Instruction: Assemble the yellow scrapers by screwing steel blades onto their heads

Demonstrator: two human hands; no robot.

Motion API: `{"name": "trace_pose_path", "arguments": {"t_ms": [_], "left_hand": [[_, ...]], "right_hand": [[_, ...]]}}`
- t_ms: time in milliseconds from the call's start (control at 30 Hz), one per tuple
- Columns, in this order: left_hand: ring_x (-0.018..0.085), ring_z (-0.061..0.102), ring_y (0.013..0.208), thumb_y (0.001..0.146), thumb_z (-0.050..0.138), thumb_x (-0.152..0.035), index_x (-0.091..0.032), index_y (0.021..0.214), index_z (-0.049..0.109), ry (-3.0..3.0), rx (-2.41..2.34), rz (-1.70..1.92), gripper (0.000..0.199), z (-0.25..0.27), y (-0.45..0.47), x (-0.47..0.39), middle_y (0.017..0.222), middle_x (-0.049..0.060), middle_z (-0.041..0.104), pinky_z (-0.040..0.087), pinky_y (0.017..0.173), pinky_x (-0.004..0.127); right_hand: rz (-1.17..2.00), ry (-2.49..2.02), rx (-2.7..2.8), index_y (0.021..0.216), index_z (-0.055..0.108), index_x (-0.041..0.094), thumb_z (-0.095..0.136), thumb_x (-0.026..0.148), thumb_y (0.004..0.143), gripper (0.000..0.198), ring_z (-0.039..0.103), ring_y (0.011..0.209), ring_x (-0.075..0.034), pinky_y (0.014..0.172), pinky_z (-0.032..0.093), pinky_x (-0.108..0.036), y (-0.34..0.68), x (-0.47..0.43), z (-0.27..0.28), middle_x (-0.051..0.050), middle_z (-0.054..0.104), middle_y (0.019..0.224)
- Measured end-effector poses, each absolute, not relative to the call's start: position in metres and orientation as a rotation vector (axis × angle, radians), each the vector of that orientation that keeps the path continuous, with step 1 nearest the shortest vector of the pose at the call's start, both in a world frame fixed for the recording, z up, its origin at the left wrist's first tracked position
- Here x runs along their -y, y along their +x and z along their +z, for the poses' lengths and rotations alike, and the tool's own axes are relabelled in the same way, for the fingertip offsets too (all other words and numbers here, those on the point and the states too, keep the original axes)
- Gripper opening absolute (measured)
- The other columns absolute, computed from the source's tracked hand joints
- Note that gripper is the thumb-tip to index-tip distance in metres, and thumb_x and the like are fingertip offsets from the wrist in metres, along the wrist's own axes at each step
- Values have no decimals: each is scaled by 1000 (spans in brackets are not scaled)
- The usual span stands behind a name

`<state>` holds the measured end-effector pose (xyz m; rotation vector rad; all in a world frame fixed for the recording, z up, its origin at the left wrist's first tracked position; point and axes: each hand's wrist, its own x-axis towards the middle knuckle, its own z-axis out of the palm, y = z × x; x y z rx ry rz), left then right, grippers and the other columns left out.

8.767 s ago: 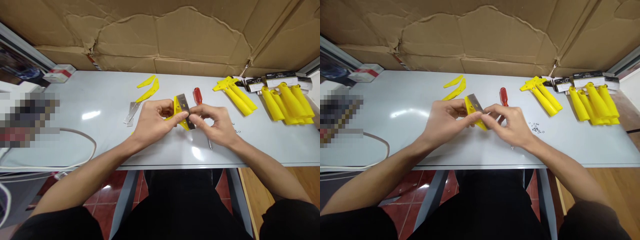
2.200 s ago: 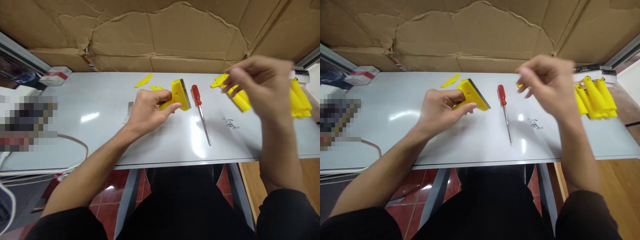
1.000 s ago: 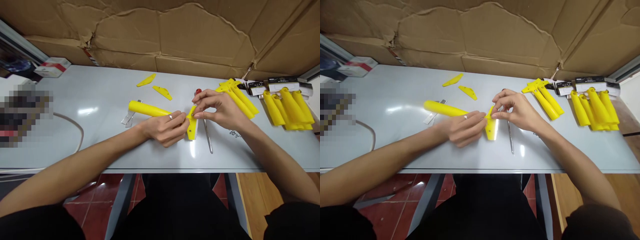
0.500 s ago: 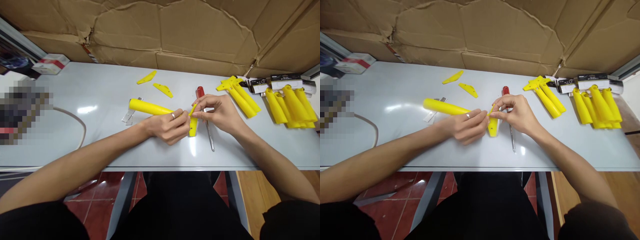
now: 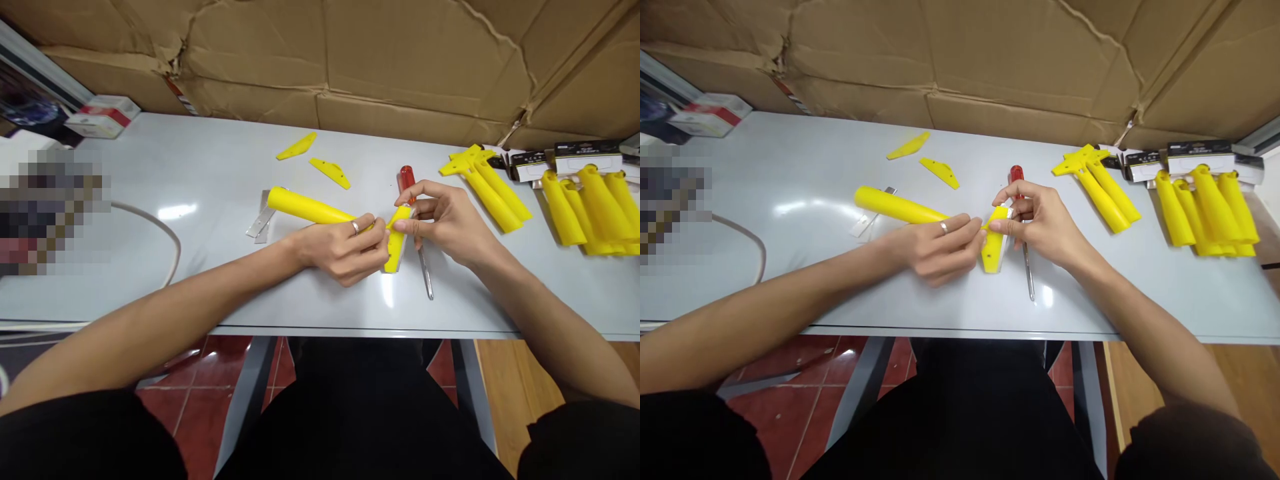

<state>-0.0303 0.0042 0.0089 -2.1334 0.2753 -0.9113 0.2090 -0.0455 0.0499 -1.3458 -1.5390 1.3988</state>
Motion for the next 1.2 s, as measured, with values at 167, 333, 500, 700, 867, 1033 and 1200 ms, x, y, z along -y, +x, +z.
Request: {"name": "trace_pose_path", "arguments": {"t_ms": [167, 333, 500, 700, 867, 1033, 1200], "left_hand": [[19, 79, 83, 108, 53, -13, -17, 85, 79, -2135, -249, -946, 35, 12, -28, -3, 85, 3, 72, 69, 70, 33], [22, 80, 88, 106, 58, -12, -15, 88, 78, -2169, -274, -965, 27, 2, -29, -6, 88, 5, 74, 69, 70, 36], [24, 80, 92, 105, 59, -14, -17, 90, 77, -2220, -262, -971, 24, 1, -31, -8, 95, 7, 77, 68, 65, 37], [21, 80, 85, 103, 63, -11, -16, 74, 68, -2170, -252, -987, 29, 11, -29, -4, 100, 13, 83, 68, 66, 33], [25, 82, 98, 103, 69, -14, -16, 81, 67, -2194, -157, -1023, 22, 2, -33, -7, 115, 16, 84, 70, 70, 37], [21, 80, 85, 101, 68, -10, -16, 72, 63, -2135, -163, -1018, 30, 8, -31, -7, 108, 17, 85, 66, 62, 32], [23, 80, 84, 101, 68, -9, -17, 70, 62, -2188, -217, -1025, 33, 11, -31, -4, 107, 18, 85, 66, 63, 33]], "right_hand": [[1476, -1321, 1462, 120, 67, 18, 99, 56, 69, 71, 65, 71, -9, 64, 56, -24, 210, 48, 53, -2, 69, 82], [1342, -1356, 1506, 136, 63, 21, 96, 52, 75, 76, 59, 61, -7, 61, 51, -24, 208, 51, 51, 2, 65, 77], [1351, -1383, 1389, 142, 54, 22, 98, 56, 71, 91, 60, 58, -7, 60, 51, -24, 205, 54, 48, 3, 67, 80], [1414, -1344, 1256, 127, 58, 18, 103, 50, 62, 85, 62, 60, -6, 62, 55, -23, 202, 56, 51, 2, 68, 80], [1445, -1355, 1253, 129, 60, 19, 101, 58, 65, 86, 68, 70, -9, 68, 63, -25, 205, 55, 50, -2, 75, 91], [1489, -1298, 1318, 96, 67, 14, 97, 67, 67, 68, 71, 76, -10, 71, 67, -27, 212, 52, 49, -7, 74, 91], [1529, -1279, 1421, 92, 67, 12, 94, 71, 70, 68, 71, 67, -12, 58, 61, -25, 216, 51, 51, -8, 71, 82]]}}
